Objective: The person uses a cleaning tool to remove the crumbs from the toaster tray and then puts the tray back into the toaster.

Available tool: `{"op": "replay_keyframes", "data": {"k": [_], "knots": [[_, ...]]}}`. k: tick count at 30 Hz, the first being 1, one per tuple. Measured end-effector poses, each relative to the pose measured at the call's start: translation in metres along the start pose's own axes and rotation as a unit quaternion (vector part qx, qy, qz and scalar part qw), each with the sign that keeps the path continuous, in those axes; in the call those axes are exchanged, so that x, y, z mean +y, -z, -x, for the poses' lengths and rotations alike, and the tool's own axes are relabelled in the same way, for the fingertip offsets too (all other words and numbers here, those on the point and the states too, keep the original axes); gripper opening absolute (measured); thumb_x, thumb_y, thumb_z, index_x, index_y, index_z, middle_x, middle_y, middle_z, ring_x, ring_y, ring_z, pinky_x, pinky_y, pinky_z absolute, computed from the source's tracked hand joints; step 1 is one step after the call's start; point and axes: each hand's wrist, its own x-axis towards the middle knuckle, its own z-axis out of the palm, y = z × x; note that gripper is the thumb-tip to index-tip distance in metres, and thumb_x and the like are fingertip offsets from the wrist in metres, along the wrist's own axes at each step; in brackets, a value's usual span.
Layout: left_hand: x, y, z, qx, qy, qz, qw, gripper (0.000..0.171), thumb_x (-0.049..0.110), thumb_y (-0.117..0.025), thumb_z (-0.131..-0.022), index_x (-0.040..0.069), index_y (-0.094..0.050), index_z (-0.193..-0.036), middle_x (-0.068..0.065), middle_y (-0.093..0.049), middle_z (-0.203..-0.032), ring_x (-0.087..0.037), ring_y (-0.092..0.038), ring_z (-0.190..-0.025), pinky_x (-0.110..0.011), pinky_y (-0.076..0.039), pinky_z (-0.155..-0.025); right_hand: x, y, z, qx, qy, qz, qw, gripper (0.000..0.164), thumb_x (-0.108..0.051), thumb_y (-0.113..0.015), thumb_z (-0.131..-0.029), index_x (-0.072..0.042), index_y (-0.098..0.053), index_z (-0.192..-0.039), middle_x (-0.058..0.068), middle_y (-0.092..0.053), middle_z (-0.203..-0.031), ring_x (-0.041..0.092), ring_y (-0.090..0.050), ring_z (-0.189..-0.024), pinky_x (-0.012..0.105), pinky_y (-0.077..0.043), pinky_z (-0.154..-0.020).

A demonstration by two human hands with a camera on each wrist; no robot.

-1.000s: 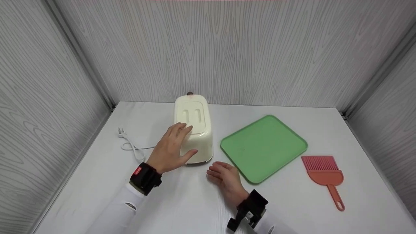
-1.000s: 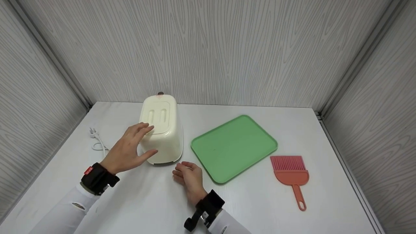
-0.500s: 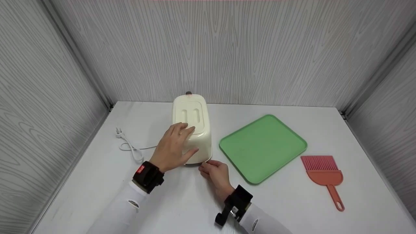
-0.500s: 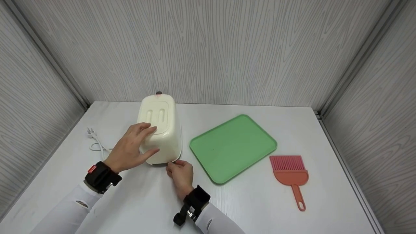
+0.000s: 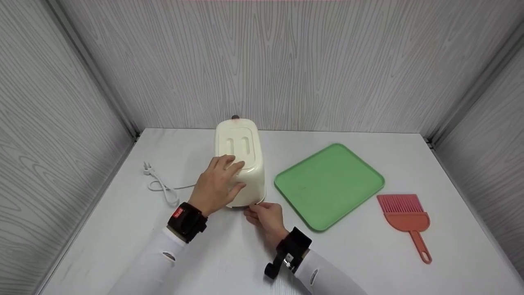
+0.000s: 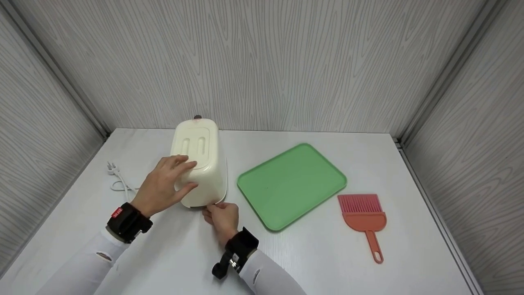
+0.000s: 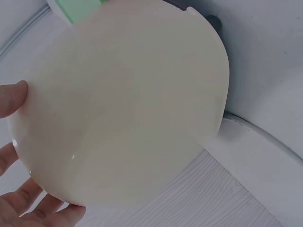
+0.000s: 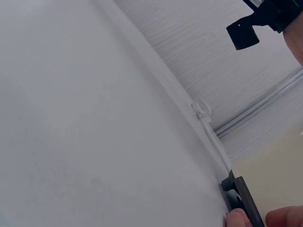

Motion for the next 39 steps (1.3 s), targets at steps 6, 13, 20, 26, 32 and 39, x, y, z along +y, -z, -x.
{"op": "replay_keyframes", "data": {"k": [6,13,20,26,32,39], "knots": [[0.002,0.0003,-0.0024,-0.001,0.001,-0.017,0.9999,0.052,0.035,-0.083,-0.091,0.011,-0.069,-0.134,-0.02,-0.065,-0.133,-0.037,-0.063,-0.12,-0.05,-0.066,-0.088,0.0019,-0.0015,0.0007,-0.015,-0.009,-0.022,1.0,0.026,0.001,-0.063,-0.101,0.018,-0.061,-0.121,0.022,-0.078,-0.103,0.015,-0.077,-0.088,0.03,-0.067,-0.089],[0.0022,0.0003,-0.0023,0.007,-0.012,-0.036,0.9992,0.051,0.035,-0.084,-0.09,0.01,-0.069,-0.132,-0.019,-0.067,-0.13,-0.037,-0.065,-0.116,-0.048,-0.066,-0.086,0.0039,-0.0004,-0.0014,-0.031,-0.014,-0.044,0.998,0.021,0.003,-0.063,-0.101,0.017,-0.063,-0.116,0.017,-0.078,-0.095,0.016,-0.077,-0.087,0.03,-0.067,-0.088],[0.002,-0.0011,-0.0036,0.014,-0.025,-0.047,0.9985,0.051,0.036,-0.085,-0.09,0.011,-0.069,-0.131,-0.019,-0.067,-0.128,-0.036,-0.065,-0.114,-0.046,-0.067,-0.084,-0.0003,-0.0028,0.0006,-0.03,-0.001,-0.012,0.999,0.015,0.004,-0.063,-0.101,0.018,-0.064,-0.107,0.014,-0.079,-0.084,0.012,-0.075,-0.074,0.027,-0.068,-0.078],[0.0027,-0.0011,-0.0031,0.009,-0.015,-0.039,0.9991,0.052,0.037,-0.084,-0.09,0.011,-0.069,-0.132,-0.019,-0.067,-0.129,-0.036,-0.065,-0.115,-0.046,-0.067,-0.085,-0.0017,-0.0028,0.0003,-0.031,0.002,0.034,0.999,0.02,0.002,-0.062,-0.102,0.02,-0.065,-0.112,0.026,-0.079,-0.095,0.014,-0.076,-0.074,0.031,-0.068,-0.078],[0.0037,-0.0014,-0.0042,0.007,-0.007,-0.032,0.9994,0.052,0.037,-0.084,-0.09,0.011,-0.069,-0.132,-0.019,-0.067,-0.129,-0.037,-0.065,-0.116,-0.046,-0.067,-0.084,-0.002,-0.0032,-0.0008,-0.031,0.011,0.057,0.998,0.02,0.002,-0.063,-0.102,0.02,-0.066,-0.111,0.026,-0.079,-0.095,0.014,-0.076,-0.075,0.03,-0.068,-0.076],[0.0026,-0.0021,-0.0049,0.001,-0.005,-0.042,0.9991,0.052,0.037,-0.083,-0.091,0.011,-0.068,-0.133,-0.019,-0.067,-0.13,-0.037,-0.064,-0.116,-0.046,-0.067,-0.084,-0.003,-0.0041,-0.0037,-0.03,0.003,0.072,0.997,0.018,0.002,-0.062,-0.102,0.018,-0.066,-0.11,0.026,-0.08,-0.096,0.015,-0.077,-0.076,0.03,-0.068,-0.075]]}}
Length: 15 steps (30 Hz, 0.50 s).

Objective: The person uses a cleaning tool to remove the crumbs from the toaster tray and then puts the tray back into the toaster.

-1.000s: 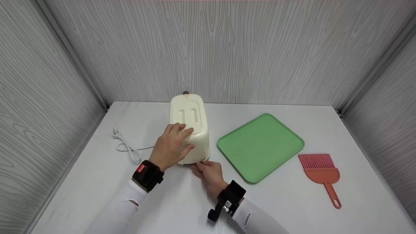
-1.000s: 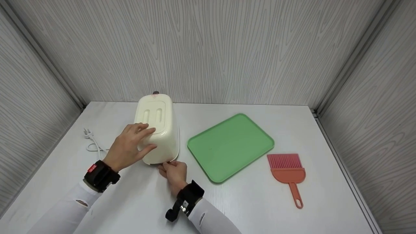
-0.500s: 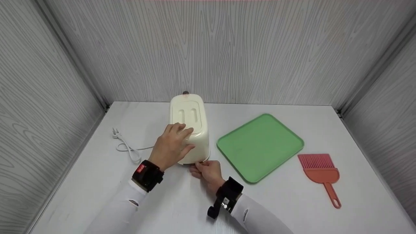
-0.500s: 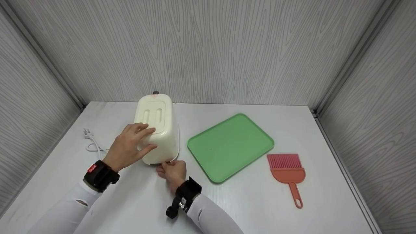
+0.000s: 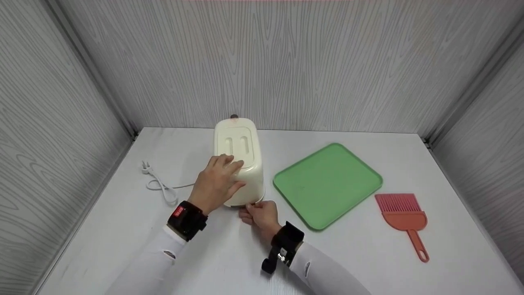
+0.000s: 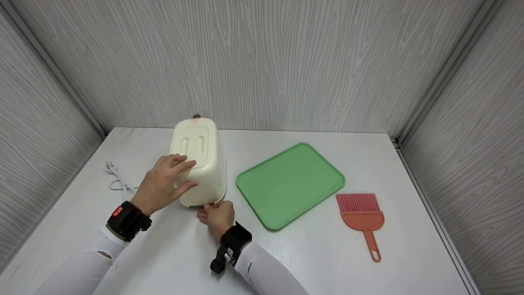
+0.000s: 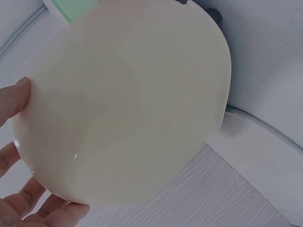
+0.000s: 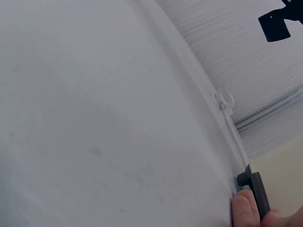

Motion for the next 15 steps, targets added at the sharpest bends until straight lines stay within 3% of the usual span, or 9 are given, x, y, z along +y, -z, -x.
{"op": "replay_keyframes", "data": {"k": [8,15], "knots": [[0.001,0.0003,0.0002,-0.002,0.005,0.001,1.0,0.052,0.037,-0.084,-0.09,0.011,-0.068,-0.132,-0.02,-0.067,-0.13,-0.037,-0.065,-0.115,-0.046,-0.067,-0.084,-0.001,0.0003,0.0016,-0.007,0.006,0.016,1.0,0.021,-0.001,-0.063,-0.103,0.018,-0.065,-0.112,0.03,-0.078,-0.099,0.016,-0.078,-0.076,0.029,-0.068,-0.074],[0.0007,0.0001,-0.0018,-0.008,0.007,0.003,0.9999,0.051,0.037,-0.083,-0.091,0.011,-0.068,-0.133,-0.02,-0.066,-0.131,-0.038,-0.065,-0.116,-0.047,-0.067,-0.084,-0.0013,0.0039,-0.0001,-0.01,-0.005,0.0,1.0,0.019,-0.002,-0.064,-0.102,0.016,-0.067,-0.109,0.024,-0.08,-0.094,0.014,-0.077,-0.074,0.028,-0.068,-0.074]]}}
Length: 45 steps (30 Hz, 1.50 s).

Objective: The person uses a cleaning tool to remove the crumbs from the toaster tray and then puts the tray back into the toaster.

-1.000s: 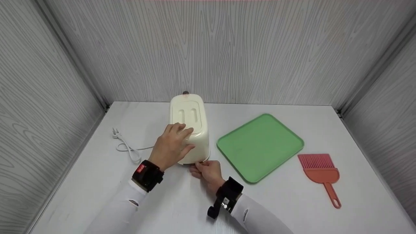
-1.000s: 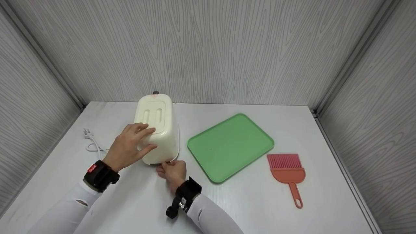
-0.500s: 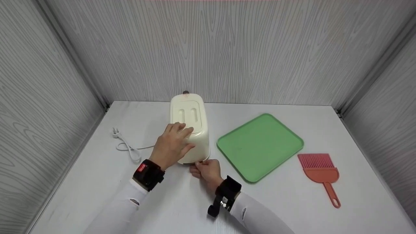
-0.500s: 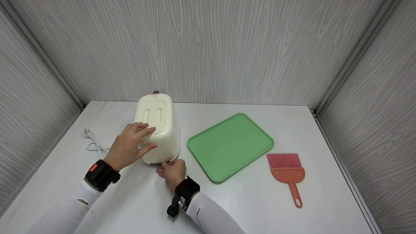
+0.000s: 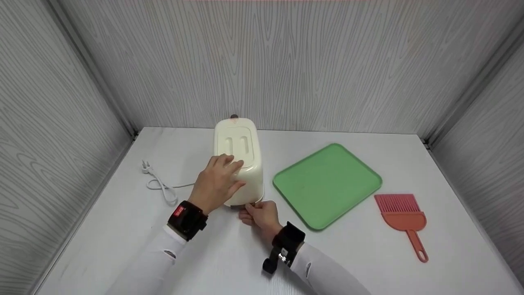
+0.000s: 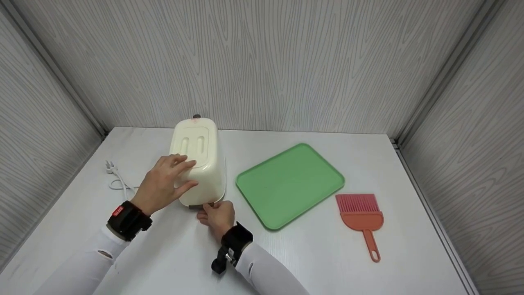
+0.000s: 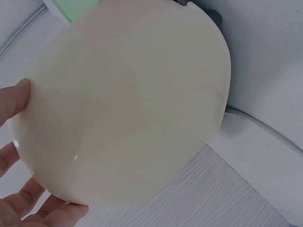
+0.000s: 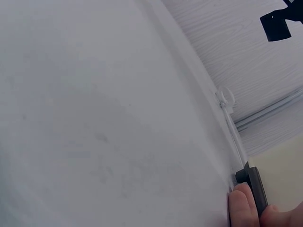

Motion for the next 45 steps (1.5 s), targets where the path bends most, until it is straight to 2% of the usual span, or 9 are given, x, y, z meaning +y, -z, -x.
{"op": "replay_keyframes", "data": {"k": [5,11,15,18,27,45], "knots": [[0.0004,-0.0019,-0.0003,0.001,0.002,0.006,1.0,0.051,0.037,-0.082,-0.092,0.012,-0.068,-0.133,-0.02,-0.066,-0.131,-0.038,-0.064,-0.116,-0.047,-0.067,-0.083,0.002,0.0062,0.0015,0.014,-0.018,-0.031,0.999,0.023,-0.003,-0.065,-0.102,0.016,-0.067,-0.114,0.017,-0.081,-0.09,0.012,-0.076,-0.075,0.026,-0.067,-0.077],[0.0021,-0.0019,0.0001,0.007,0.005,0.013,0.9999,0.051,0.036,-0.084,-0.09,0.011,-0.069,-0.132,-0.02,-0.066,-0.131,-0.037,-0.064,-0.116,-0.048,-0.067,-0.084,-0.0001,0.0044,0.0049,0.045,-0.041,-0.079,0.995,0.033,-0.007,-0.067,-0.101,0.014,-0.064,-0.126,0.012,-0.078,-0.095,0.012,-0.074,-0.084,0.027,-0.066,-0.086],[0.0034,-0.001,-0.0001,0.008,0.006,0.016,0.9998,0.052,0.035,-0.084,-0.09,0.011,-0.069,-0.133,-0.02,-0.066,-0.131,-0.037,-0.064,-0.117,-0.048,-0.067,-0.084,-0.0018,0.0,0.0028,0.058,-0.054,-0.133,0.988,0.035,-0.001,-0.067,-0.098,0.015,-0.06,-0.128,0.013,-0.073,-0.099,0.015,-0.071,-0.091,0.032,-0.065,-0.095],[0.0031,-0.0003,-0.0004,0.009,0.004,0.016,0.9998,0.052,0.035,-0.085,-0.09,0.01,-0.069,-0.133,-0.021,-0.067,-0.13,-0.038,-0.064,-0.117,-0.048,-0.067,-0.086,-0.0011,-0.0007,-0.0002,0.052,-0.054,-0.163,0.984,0.036,0.005,-0.065,-0.095,0.017,-0.058,-0.129,0.013,-0.069,-0.104,0.017,-0.07,-0.095,0.035,-0.064,-0.099],[0.0008,0.0,-0.0007,0.015,0.002,0.02,0.9997,0.051,0.034,-0.085,-0.09,0.01,-0.069,-0.132,-0.02,-0.067,-0.13,-0.038,-0.064,-0.118,-0.048,-0.066,-0.087,-0.0004,0.005,-0.001,0.007,-0.052,-0.156,0.986,0.035,0.005,-0.06,-0.099,0.018,-0.057,-0.132,0.011,-0.068,-0.1,0.016,-0.072,-0.092,0.034,-0.064,-0.098],[0.0017,-0.0018,-0.0011,0.01,0.002,0.02,0.9997,0.051,0.035,-0.084,-0.09,0.011,-0.068,-0.132,-0.021,-0.066,-0.131,-0.038,-0.064,-0.118,-0.048,-0.067,-0.087,0.0035,0.0046,0.0009,0.023,-0.055,-0.142,0.988,0.035,0.004,-0.058,-0.1,0.017,-0.057,-0.133,0.01,-0.071,-0.095,0.013,-0.073,-0.087,0.03,-0.066,-0.093]]}}
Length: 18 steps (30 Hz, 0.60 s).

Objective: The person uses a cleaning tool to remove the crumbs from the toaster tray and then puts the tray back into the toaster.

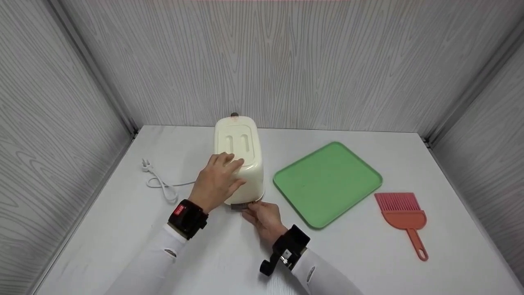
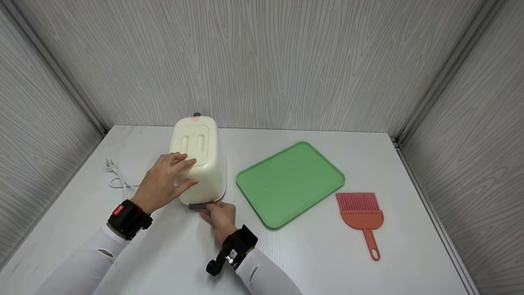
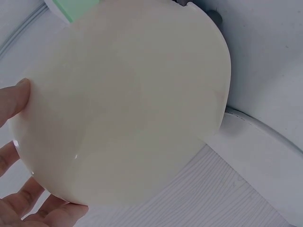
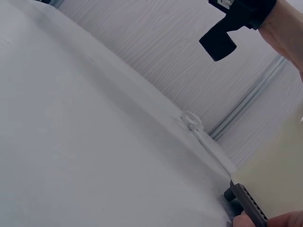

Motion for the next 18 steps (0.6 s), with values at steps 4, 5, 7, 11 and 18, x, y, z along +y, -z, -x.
{"op": "replay_keyframes", "data": {"k": [4,5,7,11,18], "knots": [[0.001,0.0,0.001,-0.001,0.001,-0.005,1.0,0.051,0.035,-0.084,-0.09,0.011,-0.069,-0.133,-0.02,-0.066,-0.131,-0.038,-0.064,-0.118,-0.047,-0.067,-0.086,0.002,0.0,0.003,-0.001,0.006,0.012,1.0,0.035,0.004,-0.058,-0.101,0.017,-0.057,-0.133,0.01,-0.07,-0.096,0.013,-0.074,-0.088,0.029,-0.066,-0.093],[0.001,0.0,0.002,-0.001,0.001,-0.004,1.0,0.052,0.035,-0.084,-0.09,0.011,-0.069,-0.133,-0.02,-0.066,-0.13,-0.038,-0.064,-0.118,-0.047,-0.067,-0.086,0.002,0.0,0.004,-0.002,0.008,0.014,1.0,0.035,0.004,-0.058,-0.101,0.017,-0.057,-0.133,0.01,-0.07,-0.097,0.012,-0.074,-0.087,0.029,-0.066,-0.093],[0.001,0.001,0.002,-0.001,0.001,-0.003,1.0,0.052,0.035,-0.084,-0.09,0.01,-0.069,-0.133,-0.02,-0.066,-0.13,-0.038,-0.064,-0.117,-0.047,-0.067,-0.086,0.003,0.001,0.006,-0.002,0.012,0.02,1.0,0.035,0.004,-0.057,-0.101,0.018,-0.056,-0.133,0.011,-0.071,-0.098,0.012,-0.074,-0.087,0.029,-0.066,-0.092],[0.001,0.001,0.002,0.002,0.0,-0.002,1.0,0.052,0.034,-0.085,-0.089,0.01,-0.069,-0.132,-0.02,-0.066,-0.13,-0.038,-0.064,-0.118,-0.048,-0.067,-0.087,0.003,0.001,0.009,-0.006,0.01,0.021,1.0,0.037,0.005,-0.057,-0.101,0.018,-0.054,-0.136,0.012,-0.07,-0.101,0.011,-0.073,-0.085,0.029,-0.066,-0.091],[0.0,0.001,0.0,0.002,-0.001,-0.006,1.0,0.052,0.034,-0.085,-0.089,0.01,-0.068,-0.132,-0.021,-0.066,-0.131,-0.038,-0.065,-0.118,-0.047,-0.066,-0.089,0.002,0.004,0.014,-0.008,0.003,0.024,1.0,0.037,0.005,-0.056,-0.102,0.018,-0.053,-0.136,0.016,-0.071,-0.108,0.011,-0.073,-0.087,0.028,-0.066,-0.092]]}}
